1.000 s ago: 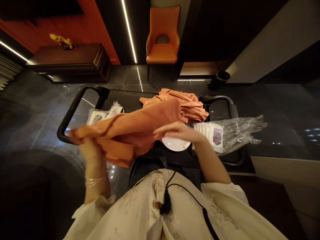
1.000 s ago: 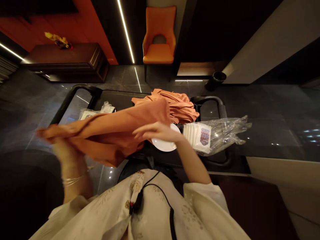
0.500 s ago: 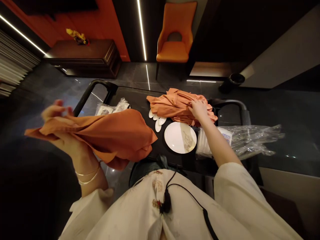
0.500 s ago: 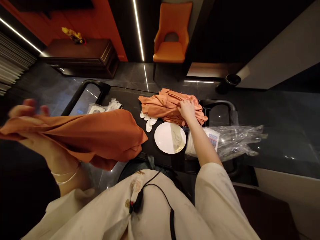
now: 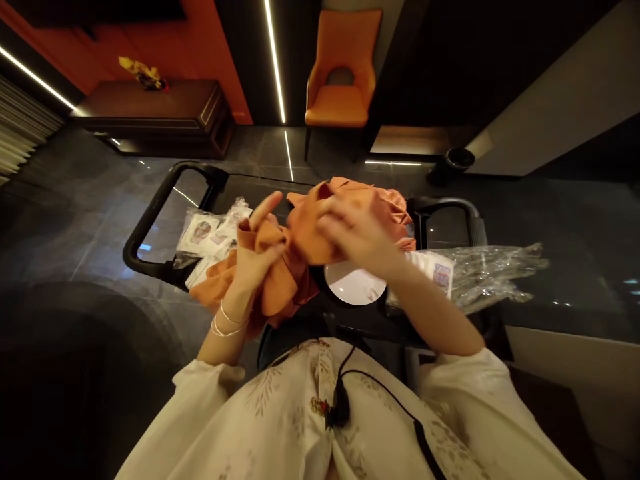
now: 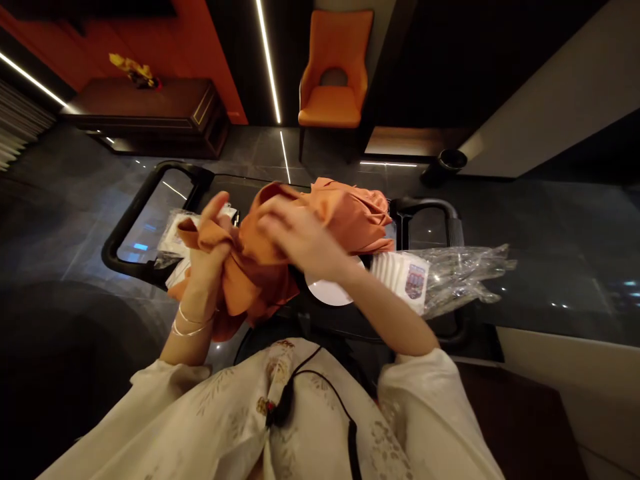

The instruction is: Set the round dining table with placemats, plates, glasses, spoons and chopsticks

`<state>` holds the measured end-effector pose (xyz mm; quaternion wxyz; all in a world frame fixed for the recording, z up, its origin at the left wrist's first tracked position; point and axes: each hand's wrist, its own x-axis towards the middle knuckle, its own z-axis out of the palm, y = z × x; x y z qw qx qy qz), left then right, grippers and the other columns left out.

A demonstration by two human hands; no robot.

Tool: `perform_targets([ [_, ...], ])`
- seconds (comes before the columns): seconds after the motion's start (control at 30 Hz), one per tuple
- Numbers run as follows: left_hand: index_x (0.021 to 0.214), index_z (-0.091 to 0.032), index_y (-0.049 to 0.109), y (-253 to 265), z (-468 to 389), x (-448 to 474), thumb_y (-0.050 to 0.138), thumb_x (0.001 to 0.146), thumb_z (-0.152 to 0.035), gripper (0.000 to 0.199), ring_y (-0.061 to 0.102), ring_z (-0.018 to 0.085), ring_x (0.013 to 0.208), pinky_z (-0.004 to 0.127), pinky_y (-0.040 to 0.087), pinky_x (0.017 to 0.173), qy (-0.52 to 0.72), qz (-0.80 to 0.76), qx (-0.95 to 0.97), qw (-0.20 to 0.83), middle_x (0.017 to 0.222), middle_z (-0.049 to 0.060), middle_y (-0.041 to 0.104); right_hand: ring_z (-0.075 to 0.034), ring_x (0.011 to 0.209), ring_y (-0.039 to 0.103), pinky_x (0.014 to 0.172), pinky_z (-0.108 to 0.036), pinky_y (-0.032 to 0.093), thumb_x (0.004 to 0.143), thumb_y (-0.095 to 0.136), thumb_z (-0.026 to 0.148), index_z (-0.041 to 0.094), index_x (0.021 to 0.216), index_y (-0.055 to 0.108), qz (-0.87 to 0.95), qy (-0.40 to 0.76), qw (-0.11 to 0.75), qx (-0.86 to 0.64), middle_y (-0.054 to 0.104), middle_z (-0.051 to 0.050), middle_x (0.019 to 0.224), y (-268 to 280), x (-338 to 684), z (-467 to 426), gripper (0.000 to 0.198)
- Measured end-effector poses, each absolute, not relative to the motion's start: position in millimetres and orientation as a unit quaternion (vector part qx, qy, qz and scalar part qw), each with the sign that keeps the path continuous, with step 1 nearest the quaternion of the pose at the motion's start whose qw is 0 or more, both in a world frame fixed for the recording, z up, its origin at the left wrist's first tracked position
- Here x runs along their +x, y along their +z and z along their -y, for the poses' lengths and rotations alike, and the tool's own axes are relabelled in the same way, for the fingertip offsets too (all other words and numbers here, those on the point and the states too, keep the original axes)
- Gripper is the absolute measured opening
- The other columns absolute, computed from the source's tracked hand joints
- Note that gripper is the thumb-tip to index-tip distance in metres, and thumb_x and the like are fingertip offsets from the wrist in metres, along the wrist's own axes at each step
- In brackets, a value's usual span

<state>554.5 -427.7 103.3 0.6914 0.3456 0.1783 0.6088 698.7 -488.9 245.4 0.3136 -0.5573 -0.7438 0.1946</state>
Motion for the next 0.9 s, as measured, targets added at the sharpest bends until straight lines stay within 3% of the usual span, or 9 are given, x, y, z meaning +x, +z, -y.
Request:
perform_targets([
  [0.1,0.089,-0.021,0.069,90.5,436.7,546.7,0.088,0.046,-0.035,0.048,0.062,0.023,0.096,0.035,0.051,0.092,0.554,-0.219,0.466,0.654,0.097,0.003,0.067,-0.015,0.084,0.058,0.080,-0.029,0.047,0.096,0.043,0.035,0.022,0.101,0.063,0.791,0.266,0.252,-0.491,0.064,-0.002,0.091,223.0,671.3,499.8,0.024],
  [0.2,0.068,-0.019,0.062,75.8,434.8,527.4,0.084,0.055,-0.036,0.031,0.059,0.018,0.078,0.033,0.052,0.079,0.623,-0.333,0.430,0.563,0.074,0.000,0.060,-0.017,0.097,0.060,0.089,-0.032,0.048,0.094,0.048,0.037,0.023,0.110,0.066,0.807,0.272,0.211,-0.480,0.067,-0.004,0.102,219.4,709.1,495.8,0.028],
  [0.33,0.068,-0.020,0.050,73.6,429.7,501.7,0.077,0.068,-0.047,0.038,0.058,0.016,0.082,0.030,0.051,0.075,0.722,-0.231,0.292,0.583,0.075,-0.001,0.055,-0.022,0.101,0.061,0.090,-0.037,0.047,0.095,0.041,0.034,0.022,0.109,0.068,0.659,0.058,0.229,-0.714,0.068,-0.009,0.107,215.7,831.2,466.4,0.033],
  [0.4,0.064,-0.019,0.040,79.6,432.2,495.3,0.077,0.070,-0.046,0.047,0.059,0.013,0.077,0.026,0.053,0.075,0.725,-0.141,0.199,0.644,0.068,-0.003,0.051,-0.027,0.102,0.060,0.089,-0.039,0.046,0.093,0.044,0.030,0.015,0.110,0.068,0.518,-0.064,0.154,-0.839,0.067,-0.015,0.106,204.7,893.9,449.9,0.033],
  [0.47,0.061,-0.019,0.031,86.0,439.1,494.9,0.081,0.069,-0.038,0.054,0.048,0.006,0.054,0.018,0.050,0.060,0.694,-0.083,0.130,0.703,0.053,-0.007,0.036,-0.030,0.103,0.059,0.088,-0.040,0.045,0.090,0.049,0.028,0.009,0.115,0.064,0.433,-0.091,0.048,-0.896,0.064,-0.021,0.110,191.1,939.7,439.2,0.035],
  [0.53,0.065,-0.019,0.037,89.4,447.8,499.1,0.083,0.067,-0.035,0.049,0.038,0.004,0.046,0.014,0.044,0.050,0.665,-0.048,0.112,0.737,0.051,-0.009,0.030,-0.032,0.106,0.056,0.087,-0.040,0.044,0.087,0.056,0.034,0.005,0.123,0.057,0.413,-0.104,-0.010,-0.905,0.060,-0.026,0.116,178.8,961.7,434.6,0.046],
  [0.67,0.088,-0.023,0.056,81.7,454.1,509.1,0.088,0.059,-0.030,0.044,0.050,0.006,0.062,0.017,0.047,0.062,0.655,-0.063,0.154,0.737,0.068,-0.007,0.048,-0.034,0.110,0.047,0.088,-0.042,0.039,0.089,0.052,0.041,0.010,0.124,0.053,0.524,-0.202,-0.001,-0.827,0.052,-0.026,0.123,152.4,937.4,429.9,0.046],
  [0.77,0.079,-0.023,0.057,69.6,445.3,510.0,0.085,0.055,-0.016,0.038,0.049,0.007,0.059,0.019,0.047,0.065,0.632,-0.129,0.180,0.742,0.065,-0.007,0.049,-0.032,0.106,0.047,0.087,-0.038,0.037,0.089,0.053,0.037,0.012,0.112,0.059,0.657,-0.149,-0.102,-0.732,0.056,-0.022,0.115,116.2,884.1,425.3,0.034],
  [0.9,0.072,-0.022,0.053,62.9,435.6,507.5,0.080,0.058,-0.029,0.031,0.057,0.012,0.068,0.026,0.050,0.074,0.655,-0.216,0.163,0.705,0.070,-0.004,0.056,-0.032,0.103,0.048,0.084,-0.039,0.036,0.091,0.043,0.020,0.005,0.111,0.060,0.630,-0.118,-0.222,-0.735,0.056,-0.025,0.112,68.8,830.2,424.0,0.030],
])
